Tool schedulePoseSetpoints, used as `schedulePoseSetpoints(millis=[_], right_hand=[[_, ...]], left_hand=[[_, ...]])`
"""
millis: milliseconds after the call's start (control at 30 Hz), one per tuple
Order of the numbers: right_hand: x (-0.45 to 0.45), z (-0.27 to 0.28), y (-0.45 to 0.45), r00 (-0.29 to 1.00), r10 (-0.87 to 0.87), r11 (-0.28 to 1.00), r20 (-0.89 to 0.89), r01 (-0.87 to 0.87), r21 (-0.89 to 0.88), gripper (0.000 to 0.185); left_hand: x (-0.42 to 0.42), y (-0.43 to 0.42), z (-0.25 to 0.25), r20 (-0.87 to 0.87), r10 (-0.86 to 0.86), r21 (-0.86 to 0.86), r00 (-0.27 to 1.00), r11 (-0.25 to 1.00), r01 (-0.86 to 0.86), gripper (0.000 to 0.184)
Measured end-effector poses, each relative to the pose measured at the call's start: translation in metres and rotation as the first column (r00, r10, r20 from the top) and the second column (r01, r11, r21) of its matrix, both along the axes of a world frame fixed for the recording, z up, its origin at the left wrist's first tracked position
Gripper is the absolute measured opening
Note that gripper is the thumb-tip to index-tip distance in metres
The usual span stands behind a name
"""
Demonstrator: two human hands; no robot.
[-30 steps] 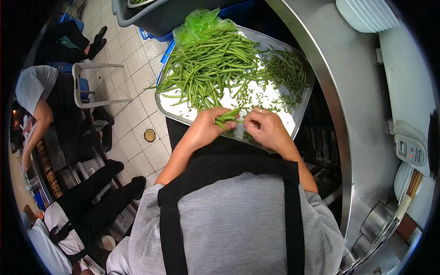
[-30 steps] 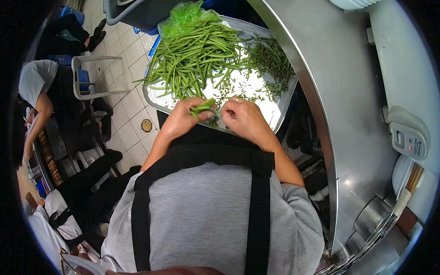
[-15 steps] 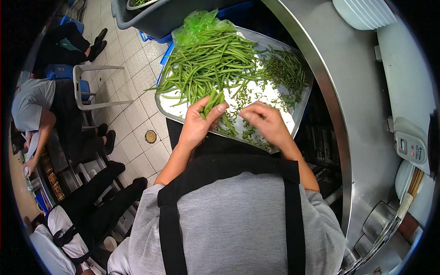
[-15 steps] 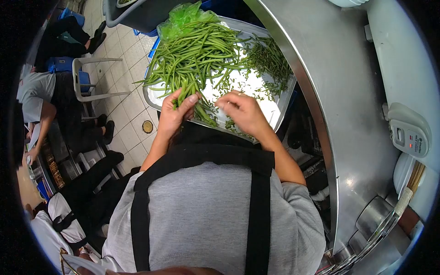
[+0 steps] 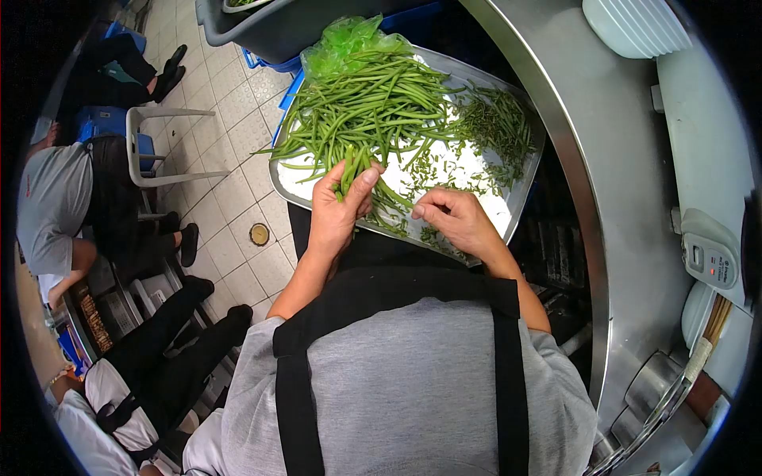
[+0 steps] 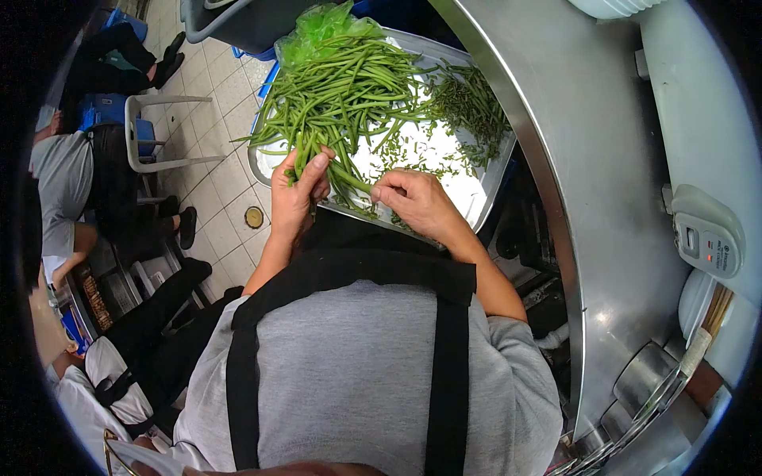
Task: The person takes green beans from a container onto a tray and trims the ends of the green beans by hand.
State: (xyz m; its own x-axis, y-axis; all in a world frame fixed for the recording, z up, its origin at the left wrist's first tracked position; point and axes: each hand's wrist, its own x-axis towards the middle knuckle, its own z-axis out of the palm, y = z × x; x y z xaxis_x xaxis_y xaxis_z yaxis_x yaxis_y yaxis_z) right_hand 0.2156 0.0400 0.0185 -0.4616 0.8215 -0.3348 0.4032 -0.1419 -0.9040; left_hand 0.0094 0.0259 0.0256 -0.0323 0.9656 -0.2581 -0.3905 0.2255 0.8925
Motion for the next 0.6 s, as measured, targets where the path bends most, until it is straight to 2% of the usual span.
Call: schedulePoseSetpoints(millis=[67,167,233,267,333,367,400,500,600], right_hand=[[0.001,-0.006,0.000,0.996,-0.013,0.999,-0.091,0.008,-0.052,0.015],[0.001,-0.005,0.000,0.997,-0.011,1.000,-0.074,0.010,-0.015,0.012],[-0.001,-0.014,-0.001,0.982,-0.137,0.990,-0.133,0.138,-0.006,0.013],[-0.002,-0.020,-0.002,0.967,-0.198,0.980,-0.162,0.200,-0.005,0.015],[-0.004,-0.026,0.002,0.871,-0.335,0.938,-0.360,0.271,-0.216,0.014],[-0.005,-0.028,0.004,0.800,-0.409,0.903,-0.440,0.283,-0.324,0.013],[-0.011,-0.025,0.003,0.750,-0.478,0.868,-0.457,0.321,-0.380,0.011],[-0.015,-0.025,0.001,0.608,-0.586,0.793,-0.536,0.294,-0.533,0.011],[-0.016,-0.024,0.003,0.519,-0.626,0.768,-0.583,0.279,-0.577,0.010]], left_hand=[[-0.002,0.000,0.000,0.013,0.012,0.015,1.000,1.000,-0.013,0.019],[-0.004,-0.001,-0.001,0.013,0.010,0.052,1.000,0.999,-0.011,0.018],[-0.003,-0.006,0.003,-0.009,0.001,0.090,1.000,0.996,0.000,0.017],[-0.002,-0.009,0.005,-0.075,-0.017,0.113,0.997,0.993,0.025,0.017],[-0.001,-0.013,0.009,-0.206,-0.047,0.151,0.977,0.985,0.079,0.016],[0.000,-0.013,0.010,-0.208,-0.042,0.169,0.977,0.982,0.078,0.016],[0.001,-0.014,0.010,-0.209,-0.038,0.187,0.977,0.979,0.078,0.016],[0.003,-0.013,0.010,-0.221,-0.015,0.209,0.975,0.976,0.063,0.016],[0.003,-0.013,0.006,-0.255,-0.031,0.243,0.966,0.965,0.095,0.015]])
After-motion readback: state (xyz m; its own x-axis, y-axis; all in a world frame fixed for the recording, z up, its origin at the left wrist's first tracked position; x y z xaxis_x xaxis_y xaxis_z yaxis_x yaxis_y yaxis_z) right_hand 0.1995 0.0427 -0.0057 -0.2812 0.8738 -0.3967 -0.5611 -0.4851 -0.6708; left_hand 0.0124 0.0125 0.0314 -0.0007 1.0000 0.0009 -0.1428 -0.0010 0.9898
